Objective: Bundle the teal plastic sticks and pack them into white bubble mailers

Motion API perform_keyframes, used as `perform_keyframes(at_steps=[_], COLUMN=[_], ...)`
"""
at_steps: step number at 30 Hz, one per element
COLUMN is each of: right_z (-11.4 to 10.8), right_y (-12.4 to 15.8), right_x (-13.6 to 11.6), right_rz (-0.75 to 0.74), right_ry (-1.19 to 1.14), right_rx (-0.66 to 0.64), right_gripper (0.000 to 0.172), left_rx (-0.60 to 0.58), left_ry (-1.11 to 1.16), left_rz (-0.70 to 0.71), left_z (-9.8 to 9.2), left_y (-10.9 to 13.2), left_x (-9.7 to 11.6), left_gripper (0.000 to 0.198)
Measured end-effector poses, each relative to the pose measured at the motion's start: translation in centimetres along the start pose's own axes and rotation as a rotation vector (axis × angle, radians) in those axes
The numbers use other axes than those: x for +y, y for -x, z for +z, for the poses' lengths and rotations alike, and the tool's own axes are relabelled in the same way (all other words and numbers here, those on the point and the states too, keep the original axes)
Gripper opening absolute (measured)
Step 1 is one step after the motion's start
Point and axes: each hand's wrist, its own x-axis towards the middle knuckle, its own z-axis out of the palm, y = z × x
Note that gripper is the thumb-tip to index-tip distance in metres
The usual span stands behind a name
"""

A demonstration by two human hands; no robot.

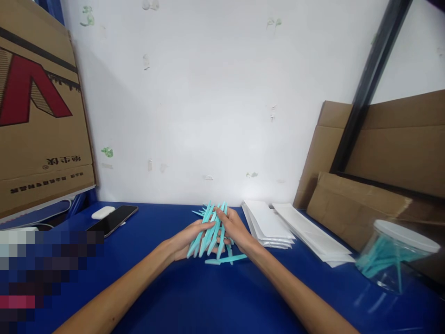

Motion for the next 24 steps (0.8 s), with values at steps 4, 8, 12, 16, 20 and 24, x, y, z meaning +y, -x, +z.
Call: perform_keyframes(at_steps=[4, 8, 12, 16, 20, 24], right_z=[-0.04, -0.11, -0.12, -0.07, -0.01, 0.02], right_y=[-0.07, -0.17, -0.2, -0.17, -0.14, -0.08], right_x=[0.06, 0.06, 0.03, -0.01, -0.13, -0.27], right_rz=[-0.049, -0.054, -0.054, -0.058, -0.063, -0.064], right_ry=[0.044, 0.088, 0.121, 0.145, 0.161, 0.171], right_rx=[0.023, 0.035, 0.045, 0.052, 0.057, 0.063], right_gripper=[0.045, 0.045, 0.045, 0.044, 0.044, 0.045], left_rx=[-0.039, -0.046, -0.054, -0.055, -0.03, -0.012], left_ry=[0.016, 0.026, 0.018, 0.01, 0.0, -0.031], left_rz=[-0.002, -0.017, -0.017, -0.029, -0.028, -0.022], left_z=[0.2, 0.4, 0.5, 0.34, 0.52, 0.89], left_y=[0.29, 0.57, 0.64, 0.62, 0.7, 0.74], left_x=[0.23, 0.34, 0.34, 0.31, 0.55, 0.77], left_gripper=[0.032, 0.033, 0.034, 0.035, 0.036, 0.037])
